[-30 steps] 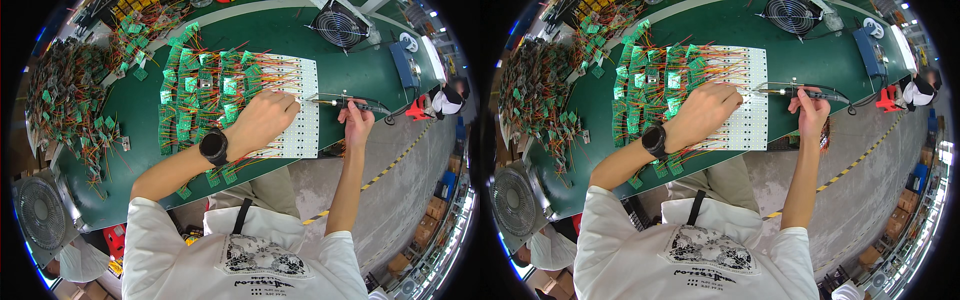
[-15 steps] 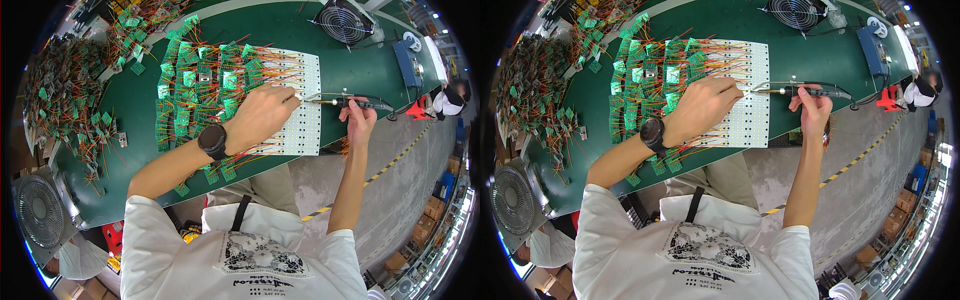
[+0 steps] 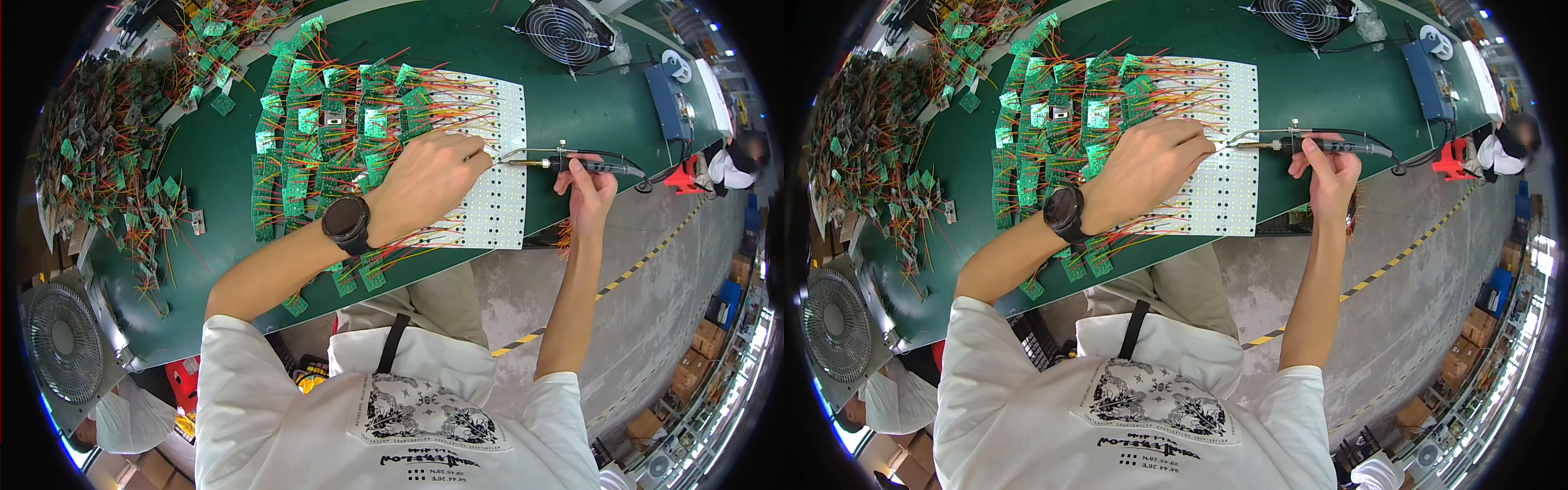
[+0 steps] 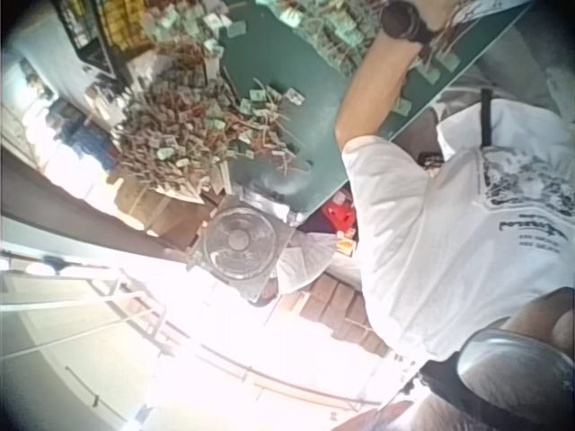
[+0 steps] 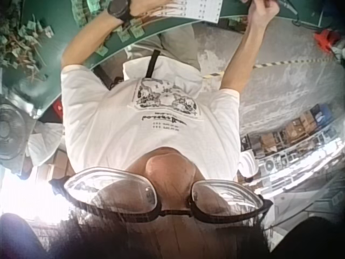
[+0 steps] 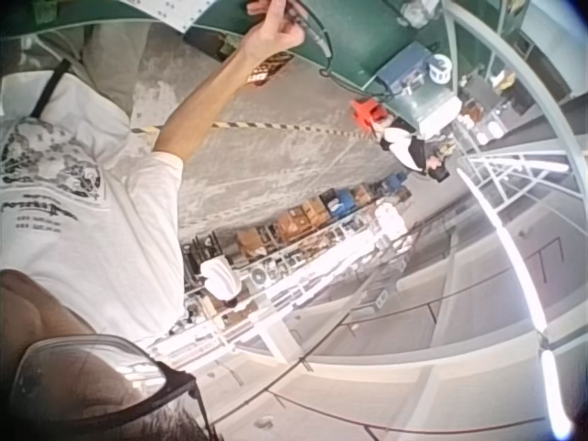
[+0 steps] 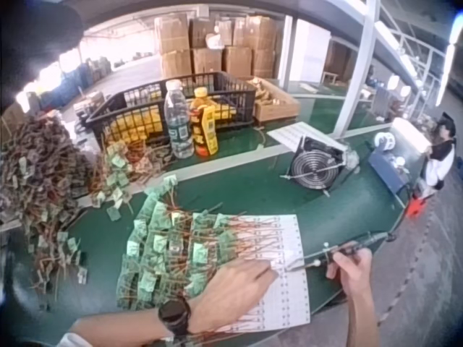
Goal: Soldering wires onto circuit board panels in a factory setting.
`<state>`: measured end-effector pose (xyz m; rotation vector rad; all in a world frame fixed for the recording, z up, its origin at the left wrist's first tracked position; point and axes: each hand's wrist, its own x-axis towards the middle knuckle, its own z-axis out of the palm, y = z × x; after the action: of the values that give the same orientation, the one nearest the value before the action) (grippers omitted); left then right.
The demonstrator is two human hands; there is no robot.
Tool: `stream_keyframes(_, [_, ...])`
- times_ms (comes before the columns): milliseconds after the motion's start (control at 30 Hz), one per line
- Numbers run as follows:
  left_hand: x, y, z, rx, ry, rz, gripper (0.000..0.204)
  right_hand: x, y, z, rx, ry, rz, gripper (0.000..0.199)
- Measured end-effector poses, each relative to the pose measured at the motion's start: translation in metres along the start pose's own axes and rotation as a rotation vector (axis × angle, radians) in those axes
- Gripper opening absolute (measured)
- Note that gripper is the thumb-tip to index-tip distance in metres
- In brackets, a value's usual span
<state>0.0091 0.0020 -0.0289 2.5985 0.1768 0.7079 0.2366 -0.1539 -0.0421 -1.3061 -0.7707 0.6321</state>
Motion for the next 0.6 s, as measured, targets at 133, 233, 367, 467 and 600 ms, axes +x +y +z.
stream_keyframes(133, [-0.0001, 0.0003, -0.0006, 0.009, 0.002, 0.011, 0.011, -0.0004, -0.0009, 0.0022, -0.008, 0.012, -0.003, 0.018])
stream_keyframes(233, [-0.0003, 0.0009, -0.0016, 0.005, 0.007, 0.008, 0.011, -0.0008, -0.0020, 0.0035, -0.006, 0.019, -0.003, 0.018])
stream_keyframes(367, [-0.0003, 0.0012, -0.0008, -0.013, 0.015, 0.020, 0.011, -0.0013, -0.0018, 0.0024, -0.003, 0.023, 0.004, 0.017])
stream_keyframes(467, [0.0004, 0.0016, 0.0011, -0.006, 0.012, 0.021, 0.011, -0.0012, 0.0015, -0.0022, 0.005, 0.017, 0.011, 0.017])
stream_keyframes(600, [-0.0014, -0.0011, 0.0008, 0.000, 0.022, 0.029, 0.011, 0.0002, 0.0010, 0.0002, 0.047, 0.050, -0.001, 0.017])
